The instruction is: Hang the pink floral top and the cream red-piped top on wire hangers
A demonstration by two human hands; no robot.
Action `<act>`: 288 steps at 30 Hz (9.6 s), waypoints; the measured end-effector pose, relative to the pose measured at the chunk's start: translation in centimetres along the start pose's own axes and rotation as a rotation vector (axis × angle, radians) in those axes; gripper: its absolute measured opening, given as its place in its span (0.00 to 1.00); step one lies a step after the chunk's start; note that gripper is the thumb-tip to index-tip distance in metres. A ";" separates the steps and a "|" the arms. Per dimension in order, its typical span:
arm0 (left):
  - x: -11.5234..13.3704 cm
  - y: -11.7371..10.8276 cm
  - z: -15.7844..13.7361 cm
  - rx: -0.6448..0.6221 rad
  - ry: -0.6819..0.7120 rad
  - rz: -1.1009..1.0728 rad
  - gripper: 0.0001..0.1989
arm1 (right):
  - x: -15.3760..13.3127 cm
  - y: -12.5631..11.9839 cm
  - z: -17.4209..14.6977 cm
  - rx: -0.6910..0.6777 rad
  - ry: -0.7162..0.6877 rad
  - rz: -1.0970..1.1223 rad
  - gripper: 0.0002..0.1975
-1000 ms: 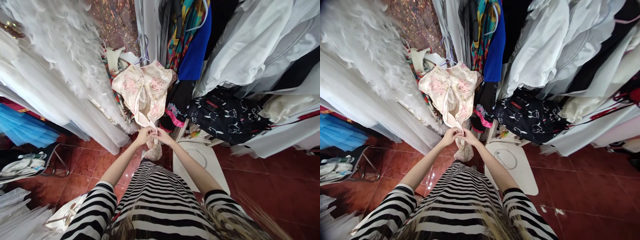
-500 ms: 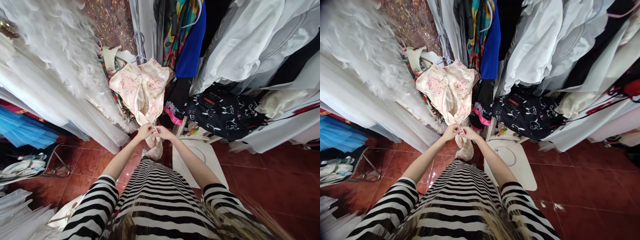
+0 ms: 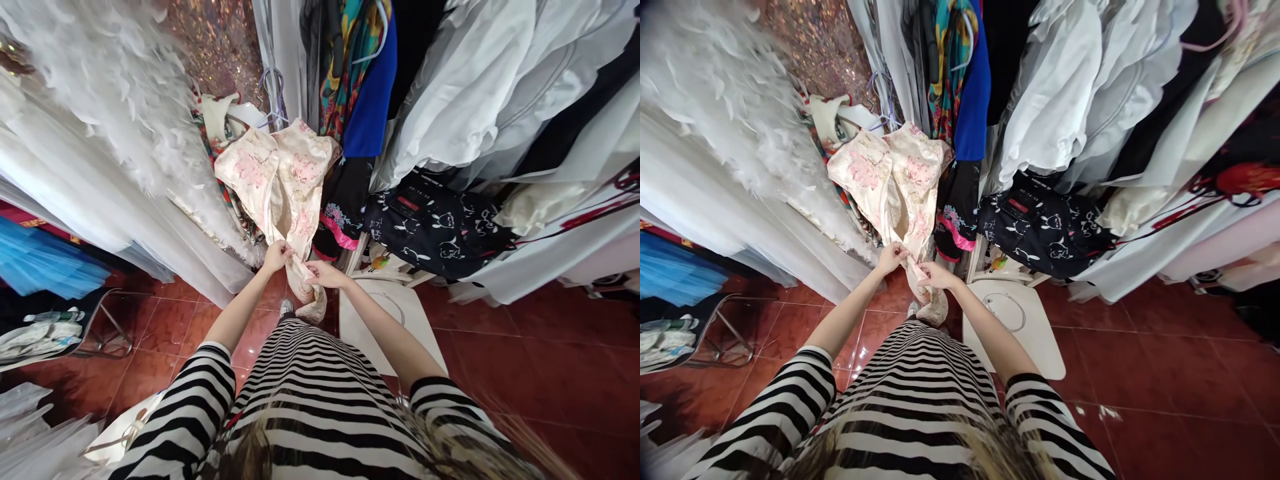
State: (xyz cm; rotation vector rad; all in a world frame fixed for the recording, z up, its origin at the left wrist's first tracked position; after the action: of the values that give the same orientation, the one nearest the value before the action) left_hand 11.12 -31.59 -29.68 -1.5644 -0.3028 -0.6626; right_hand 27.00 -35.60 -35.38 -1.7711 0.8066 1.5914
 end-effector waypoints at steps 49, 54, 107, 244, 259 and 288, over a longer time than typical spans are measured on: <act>0.9 -3.5 3.4 0.181 -0.058 0.037 0.13 | -4.1 2.1 -1.8 0.012 0.014 -0.197 0.09; 1.2 -3.9 2.4 0.110 0.032 0.040 0.10 | -4.3 0.8 1.8 0.176 -0.059 -0.275 0.03; 5.1 -9.9 6.0 0.238 -0.011 0.175 0.09 | -9.2 -1.2 4.2 0.233 -0.178 -0.338 0.06; -8.3 -23.6 22.6 0.250 0.362 0.455 0.13 | -20.6 -20.0 17.7 1.052 -0.314 -0.805 0.10; -8.8 -25.0 23.3 0.196 0.378 0.338 0.16 | -20.3 -22.1 16.4 0.813 -0.271 -0.733 0.16; -9.0 -24.4 22.0 0.339 0.230 0.641 0.17 | -16.2 -25.4 12.6 1.152 -0.064 -0.627 0.14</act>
State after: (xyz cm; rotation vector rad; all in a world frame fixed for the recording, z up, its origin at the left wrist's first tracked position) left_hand -4.75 -5.52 -14.54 -1.1499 0.2474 -0.2610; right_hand 37.55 -9.35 -19.18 -0.9402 0.7745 0.5244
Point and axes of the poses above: each hand's wrist, its own z-axis towards the middle knuckle, its own y-axis out of the palm, x = y × z, the point moved 4 cm from there along z, towards the middle knuckle, and after that the axes turned 11 degrees about z, right-handed, at the moved point
